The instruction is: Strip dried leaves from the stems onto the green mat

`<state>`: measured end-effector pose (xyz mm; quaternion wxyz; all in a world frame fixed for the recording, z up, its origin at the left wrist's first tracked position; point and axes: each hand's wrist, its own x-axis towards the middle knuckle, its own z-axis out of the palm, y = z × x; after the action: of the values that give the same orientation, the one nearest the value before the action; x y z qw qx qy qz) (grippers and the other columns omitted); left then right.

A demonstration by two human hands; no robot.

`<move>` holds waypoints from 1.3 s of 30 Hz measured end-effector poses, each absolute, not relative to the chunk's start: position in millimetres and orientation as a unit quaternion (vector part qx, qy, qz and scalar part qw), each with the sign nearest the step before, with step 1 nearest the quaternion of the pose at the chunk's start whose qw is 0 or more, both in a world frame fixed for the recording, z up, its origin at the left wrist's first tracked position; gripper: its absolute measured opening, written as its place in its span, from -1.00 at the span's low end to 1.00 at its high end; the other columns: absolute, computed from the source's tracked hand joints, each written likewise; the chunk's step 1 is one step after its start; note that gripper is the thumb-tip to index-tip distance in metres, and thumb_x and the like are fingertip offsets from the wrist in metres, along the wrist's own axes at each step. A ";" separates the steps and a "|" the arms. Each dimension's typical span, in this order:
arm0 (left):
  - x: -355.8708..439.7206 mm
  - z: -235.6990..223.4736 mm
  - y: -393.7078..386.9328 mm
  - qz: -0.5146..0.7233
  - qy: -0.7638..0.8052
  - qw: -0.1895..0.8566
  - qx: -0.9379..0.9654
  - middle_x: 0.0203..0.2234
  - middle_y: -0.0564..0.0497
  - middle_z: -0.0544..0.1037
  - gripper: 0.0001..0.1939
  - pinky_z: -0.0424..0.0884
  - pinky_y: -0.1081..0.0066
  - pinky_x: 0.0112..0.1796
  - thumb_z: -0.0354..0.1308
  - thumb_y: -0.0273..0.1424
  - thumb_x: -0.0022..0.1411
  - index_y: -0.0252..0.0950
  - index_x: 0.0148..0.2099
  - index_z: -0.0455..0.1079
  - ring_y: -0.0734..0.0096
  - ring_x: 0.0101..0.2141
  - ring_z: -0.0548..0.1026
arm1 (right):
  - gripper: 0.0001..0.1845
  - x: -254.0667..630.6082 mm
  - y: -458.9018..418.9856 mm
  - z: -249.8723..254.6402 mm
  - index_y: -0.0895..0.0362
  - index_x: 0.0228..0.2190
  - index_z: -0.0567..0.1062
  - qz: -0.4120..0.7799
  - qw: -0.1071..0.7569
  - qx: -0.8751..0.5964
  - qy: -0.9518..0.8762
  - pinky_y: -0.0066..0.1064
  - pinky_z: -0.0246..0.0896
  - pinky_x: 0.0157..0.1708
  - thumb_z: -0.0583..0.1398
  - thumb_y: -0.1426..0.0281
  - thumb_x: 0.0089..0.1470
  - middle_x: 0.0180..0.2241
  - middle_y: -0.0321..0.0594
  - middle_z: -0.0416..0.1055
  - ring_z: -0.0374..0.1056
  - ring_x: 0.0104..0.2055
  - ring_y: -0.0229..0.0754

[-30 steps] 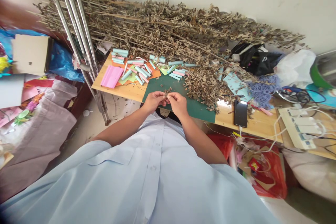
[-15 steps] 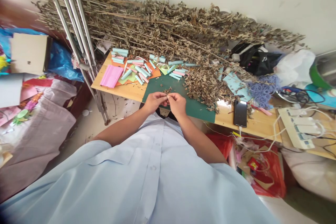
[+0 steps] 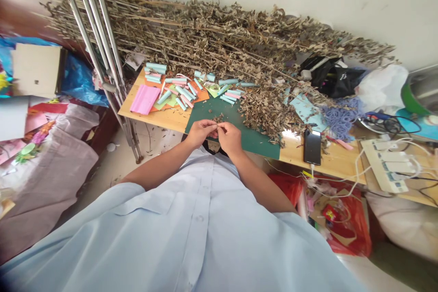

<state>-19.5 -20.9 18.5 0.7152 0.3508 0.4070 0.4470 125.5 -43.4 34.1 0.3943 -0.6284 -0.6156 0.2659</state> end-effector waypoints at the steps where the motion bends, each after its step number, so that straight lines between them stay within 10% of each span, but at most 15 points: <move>1: -19.7 17.1 -20.5 0.448 0.406 0.716 0.348 -0.52 -0.02 0.57 -0.66 0.55 0.40 -0.39 0.41 -0.28 0.08 -0.43 -0.22 0.47 0.43 -0.51 0.57 | -0.79 125.2 -44.0 35.1 0.05 -0.30 0.62 0.251 0.393 -0.622 -0.629 -0.26 0.39 -0.15 0.18 0.28 0.16 -0.31 -0.19 0.60 0.50 -0.27 -0.11; 21: -25.3 14.3 -17.1 0.436 0.360 0.756 0.329 -0.50 0.01 0.54 -0.63 0.53 0.36 -0.45 0.42 -0.32 0.05 -0.43 -0.18 0.41 0.41 -0.55 0.55 | -0.76 125.2 -32.4 22.4 0.10 -0.42 0.52 0.518 0.482 -0.596 -0.381 -0.29 0.49 -0.43 0.32 0.20 -0.10 -0.53 -0.28 0.52 0.45 -0.53 -0.19; 39: -23.4 17.1 -18.9 0.409 0.386 0.737 0.375 -0.50 -0.01 0.56 -0.65 0.52 0.42 -0.44 0.40 -0.30 0.09 -0.42 -0.21 0.39 0.42 -0.53 0.57 | -0.81 139.3 -35.2 37.4 0.08 -0.40 0.62 0.396 0.375 -0.623 -0.560 -0.26 0.48 -0.27 0.30 0.23 -0.01 -0.44 -0.20 0.60 0.54 -0.36 -0.07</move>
<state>-23.4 -18.9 17.1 0.7367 0.3747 0.3864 0.4093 139.3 -35.2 37.4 0.3752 -0.6232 -0.5601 0.3964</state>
